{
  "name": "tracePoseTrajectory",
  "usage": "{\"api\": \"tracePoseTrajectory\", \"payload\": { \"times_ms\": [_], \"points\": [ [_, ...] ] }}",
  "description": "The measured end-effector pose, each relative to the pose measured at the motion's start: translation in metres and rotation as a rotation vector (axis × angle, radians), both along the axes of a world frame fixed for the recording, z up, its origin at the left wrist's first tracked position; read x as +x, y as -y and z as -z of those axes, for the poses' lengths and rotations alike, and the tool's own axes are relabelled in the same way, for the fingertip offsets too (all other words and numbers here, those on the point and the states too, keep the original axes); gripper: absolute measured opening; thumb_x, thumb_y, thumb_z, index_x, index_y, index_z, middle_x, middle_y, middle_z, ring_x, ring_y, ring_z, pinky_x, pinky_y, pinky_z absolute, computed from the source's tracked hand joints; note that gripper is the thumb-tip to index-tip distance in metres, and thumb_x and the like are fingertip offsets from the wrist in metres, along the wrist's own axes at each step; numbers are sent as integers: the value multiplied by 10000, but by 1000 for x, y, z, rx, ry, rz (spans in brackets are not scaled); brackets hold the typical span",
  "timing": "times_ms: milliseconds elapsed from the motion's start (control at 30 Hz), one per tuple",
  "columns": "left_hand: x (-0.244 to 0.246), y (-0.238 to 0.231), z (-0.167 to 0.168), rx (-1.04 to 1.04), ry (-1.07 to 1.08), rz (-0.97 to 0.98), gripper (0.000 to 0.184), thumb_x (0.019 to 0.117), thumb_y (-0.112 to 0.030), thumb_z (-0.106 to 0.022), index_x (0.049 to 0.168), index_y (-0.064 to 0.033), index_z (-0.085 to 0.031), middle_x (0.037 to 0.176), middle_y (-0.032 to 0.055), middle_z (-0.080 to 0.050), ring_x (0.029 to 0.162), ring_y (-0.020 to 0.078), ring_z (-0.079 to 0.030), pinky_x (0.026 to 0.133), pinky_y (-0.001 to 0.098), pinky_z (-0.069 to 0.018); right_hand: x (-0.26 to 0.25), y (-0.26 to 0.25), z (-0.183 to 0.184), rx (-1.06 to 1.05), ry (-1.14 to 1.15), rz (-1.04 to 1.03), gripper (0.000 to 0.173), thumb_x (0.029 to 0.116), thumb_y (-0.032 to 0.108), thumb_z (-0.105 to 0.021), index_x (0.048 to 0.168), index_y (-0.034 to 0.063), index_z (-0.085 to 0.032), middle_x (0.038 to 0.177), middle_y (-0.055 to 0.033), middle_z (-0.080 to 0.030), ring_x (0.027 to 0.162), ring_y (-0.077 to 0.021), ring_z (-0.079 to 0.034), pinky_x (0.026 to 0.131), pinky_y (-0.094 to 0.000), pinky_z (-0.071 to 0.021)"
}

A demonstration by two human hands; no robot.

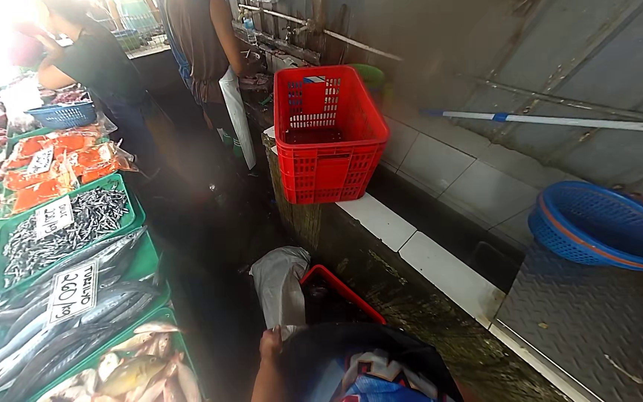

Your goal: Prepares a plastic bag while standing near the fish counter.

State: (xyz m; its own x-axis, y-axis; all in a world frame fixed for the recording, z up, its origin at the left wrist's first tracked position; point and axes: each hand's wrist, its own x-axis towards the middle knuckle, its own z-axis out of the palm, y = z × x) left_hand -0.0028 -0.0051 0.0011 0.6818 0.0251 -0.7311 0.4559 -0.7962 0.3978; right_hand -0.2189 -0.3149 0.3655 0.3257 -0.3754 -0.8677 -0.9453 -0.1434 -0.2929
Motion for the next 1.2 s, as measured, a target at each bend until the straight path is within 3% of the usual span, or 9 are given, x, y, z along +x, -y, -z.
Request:
{"api": "tracePoseTrajectory", "payload": {
  "times_ms": [100,200,400,567,800,933,1100,1167,1200],
  "points": [
    [-1,1,-2,-6,4,-7,505,1075,-452,-465,1205,-30,-709,1192,236,-707,1158,388,-668,990,599,-511,4,1,4,-82,78,-77,348,1068,113,-520,1219,-183,-623,1304,-351,-621,1254,-412,-610,1080,-448,-466],
    [0,2,-3,-4,1,-3,509,1075,-458,-460,1203,-34,-711,1190,227,-711,1158,383,-669,991,595,-513,17,4,-10,2,-65,-57,399,1106,114,-446,1393,-156,-508,1514,-306,-480,1456,-380,-439,1213,-430,-318],
    [0,7,-21,-19,-3,-18,499,1082,-429,-457,1206,-13,-703,1205,247,-697,1169,393,-658,999,596,-501,-22,40,104,-55,116,-137,375,1085,170,-504,1215,-155,-639,1294,-325,-637,1232,-397,-625,1060,-473,-485],
    [1,8,-19,-20,4,-4,506,1082,-438,-456,1206,-15,-704,1202,241,-701,1170,392,-660,1003,598,-500,-2,24,67,-24,0,103,360,1085,133,-508,1316,-130,-588,1433,-282,-561,1354,-356,-533,1148,-451,-389],
    [1,7,-22,-22,-7,-9,505,1080,-433,-462,1197,-9,-708,1206,255,-695,1175,402,-654,1004,605,-498,-55,59,210,-126,105,-19,427,1088,291,-506,1271,-70,-641,1303,-250,-659,1239,-366,-628,1080,-519,-471],
    [1,3,-13,-18,4,-24,513,1077,-450,-457,1188,-17,-711,1180,246,-705,1154,397,-664,985,607,-509,-45,41,173,-165,133,19,416,1101,258,-475,1269,-88,-633,1324,-259,-646,1269,-383,-608,1101,-533,-443],
    [3,0,-1,-9,0,-23,503,1074,-453,-464,1192,-33,-713,1182,234,-708,1148,386,-670,980,601,-515,-64,48,210,-295,230,-138,363,1079,244,-518,1166,-65,-686,1170,-247,-707,1115,-372,-681,979,-505,-533],
    [3,1,-7,5,-7,-7,506,1071,-459,-464,1206,-39,-711,1205,224,-706,1170,375,-666,993,592,-512,-27,54,137,-27,-85,-331,425,1124,221,-405,1429,-47,-531,1475,-223,-552,1386,-334,-523,1156,-460,-411],
    [4,2,-11,6,-5,-9,508,1070,-460,-465,1203,-36,-710,1206,225,-705,1171,375,-665,992,593,-511,-21,44,113,-70,-66,-325,411,1113,198,-428,1412,-55,-551,1461,-232,-565,1371,-339,-541,1145,-456,-425]
  ]
}}
